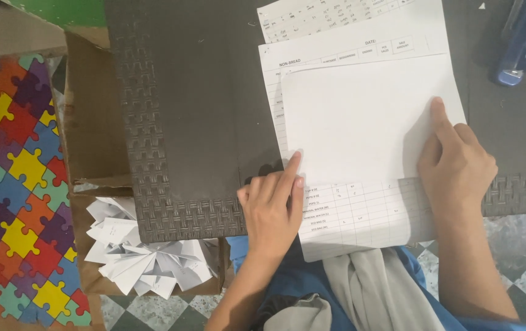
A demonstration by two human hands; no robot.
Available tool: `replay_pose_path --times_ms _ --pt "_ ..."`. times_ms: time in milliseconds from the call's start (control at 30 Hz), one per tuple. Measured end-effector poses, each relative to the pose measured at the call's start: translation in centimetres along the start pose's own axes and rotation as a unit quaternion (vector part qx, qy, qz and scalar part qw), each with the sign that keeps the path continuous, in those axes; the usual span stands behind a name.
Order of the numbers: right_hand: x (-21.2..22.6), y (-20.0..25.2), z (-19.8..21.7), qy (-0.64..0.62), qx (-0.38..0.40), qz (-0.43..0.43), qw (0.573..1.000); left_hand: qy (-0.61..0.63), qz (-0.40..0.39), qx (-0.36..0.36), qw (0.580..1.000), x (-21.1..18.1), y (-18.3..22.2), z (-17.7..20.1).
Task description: Folding sheets of paper into small packets and securing them with a stapler.
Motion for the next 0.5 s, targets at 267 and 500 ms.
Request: replay_pose_path --times_ms 267,500 --pt "0.1 -0.1 0.1 -0.016 0.002 0.005 1.0 -0.016 0.002 0.034 0.999 0.2 -0.1 -0.8" --pt "-0.4 -0.5 -0.2 -0.011 0.046 -0.033 0.998 -0.021 0.003 0.043 0.999 0.2 -0.3 -1.1"
Point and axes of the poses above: each hand's wrist, its own y-axis away from the middle knuckle, its own z-axis out of the back of the hand, x = y × z, the point moved 5 cm from there along -y, towards the middle knuckle, and after that the axes turned 11 degrees about -y, right-handed, at the moved point
